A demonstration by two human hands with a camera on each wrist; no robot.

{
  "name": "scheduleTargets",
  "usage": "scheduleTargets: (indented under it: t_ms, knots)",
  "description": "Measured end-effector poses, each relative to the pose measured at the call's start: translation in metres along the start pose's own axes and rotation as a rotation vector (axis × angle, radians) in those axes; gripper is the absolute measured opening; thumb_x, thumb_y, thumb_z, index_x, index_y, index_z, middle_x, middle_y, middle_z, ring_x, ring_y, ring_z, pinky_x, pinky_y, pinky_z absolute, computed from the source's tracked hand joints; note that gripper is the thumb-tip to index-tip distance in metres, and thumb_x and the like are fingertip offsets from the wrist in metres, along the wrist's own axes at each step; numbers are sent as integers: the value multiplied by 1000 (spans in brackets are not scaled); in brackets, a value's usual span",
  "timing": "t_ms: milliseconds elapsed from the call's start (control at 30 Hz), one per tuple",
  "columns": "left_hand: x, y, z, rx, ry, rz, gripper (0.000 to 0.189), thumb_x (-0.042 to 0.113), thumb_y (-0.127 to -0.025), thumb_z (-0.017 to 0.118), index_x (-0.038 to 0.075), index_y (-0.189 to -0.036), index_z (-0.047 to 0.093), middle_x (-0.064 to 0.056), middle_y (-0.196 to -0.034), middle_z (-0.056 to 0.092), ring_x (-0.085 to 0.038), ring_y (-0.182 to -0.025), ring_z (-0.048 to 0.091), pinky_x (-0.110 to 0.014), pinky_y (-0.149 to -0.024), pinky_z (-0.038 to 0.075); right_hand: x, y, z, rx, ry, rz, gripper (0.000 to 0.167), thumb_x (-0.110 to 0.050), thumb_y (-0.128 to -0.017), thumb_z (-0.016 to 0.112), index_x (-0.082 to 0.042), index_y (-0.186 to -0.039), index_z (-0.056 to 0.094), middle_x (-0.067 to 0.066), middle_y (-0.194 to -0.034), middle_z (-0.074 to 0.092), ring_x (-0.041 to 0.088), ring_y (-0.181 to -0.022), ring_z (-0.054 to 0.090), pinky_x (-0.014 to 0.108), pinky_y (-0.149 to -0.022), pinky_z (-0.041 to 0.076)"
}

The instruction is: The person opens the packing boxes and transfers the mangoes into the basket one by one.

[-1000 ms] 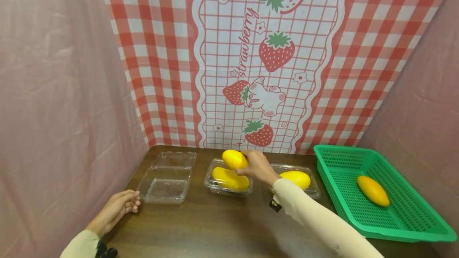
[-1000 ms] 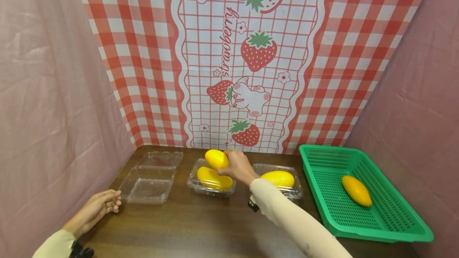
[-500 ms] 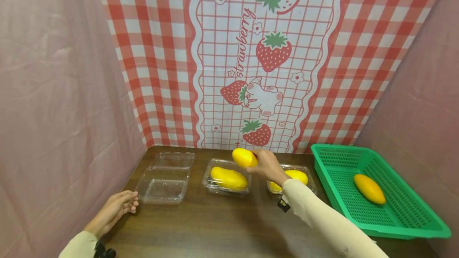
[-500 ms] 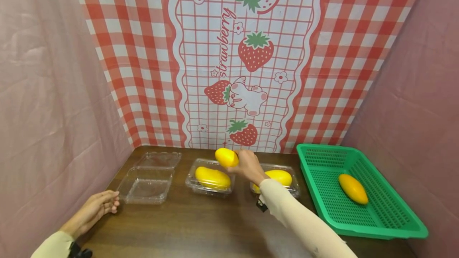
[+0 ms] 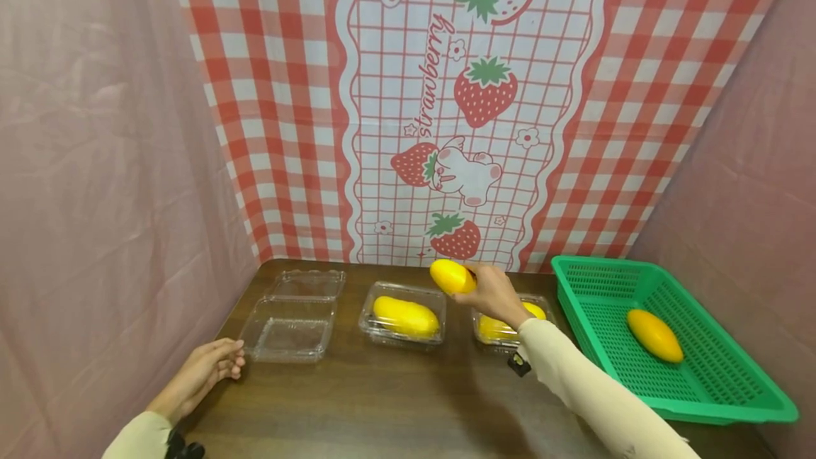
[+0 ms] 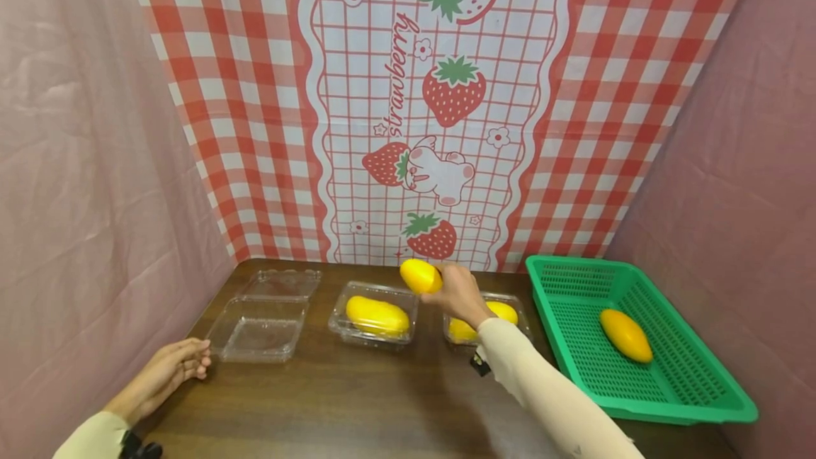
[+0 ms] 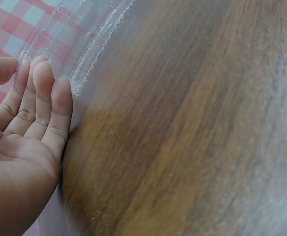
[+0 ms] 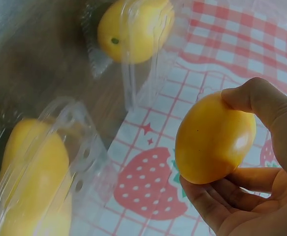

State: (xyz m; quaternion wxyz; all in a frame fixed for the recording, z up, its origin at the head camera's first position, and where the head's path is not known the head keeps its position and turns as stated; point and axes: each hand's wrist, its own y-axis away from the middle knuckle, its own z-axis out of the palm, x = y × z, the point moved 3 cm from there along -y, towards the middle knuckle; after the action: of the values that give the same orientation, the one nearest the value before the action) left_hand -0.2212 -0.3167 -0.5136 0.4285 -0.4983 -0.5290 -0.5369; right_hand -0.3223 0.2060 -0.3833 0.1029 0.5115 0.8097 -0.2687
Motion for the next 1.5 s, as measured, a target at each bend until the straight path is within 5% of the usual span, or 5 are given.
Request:
scheduleTargets:
  t_ms: [1500]
  knots:
    - [1,0,0,-2,15,26,29,24,-109,52,-3,-105,61,-6,-96,62,-16,-84,62,-31,-78,56,73,34,-63,31,34,214,67,-26,-87,82,13,-135,57,26,-113,66,30,-85,61,43,-71,56]
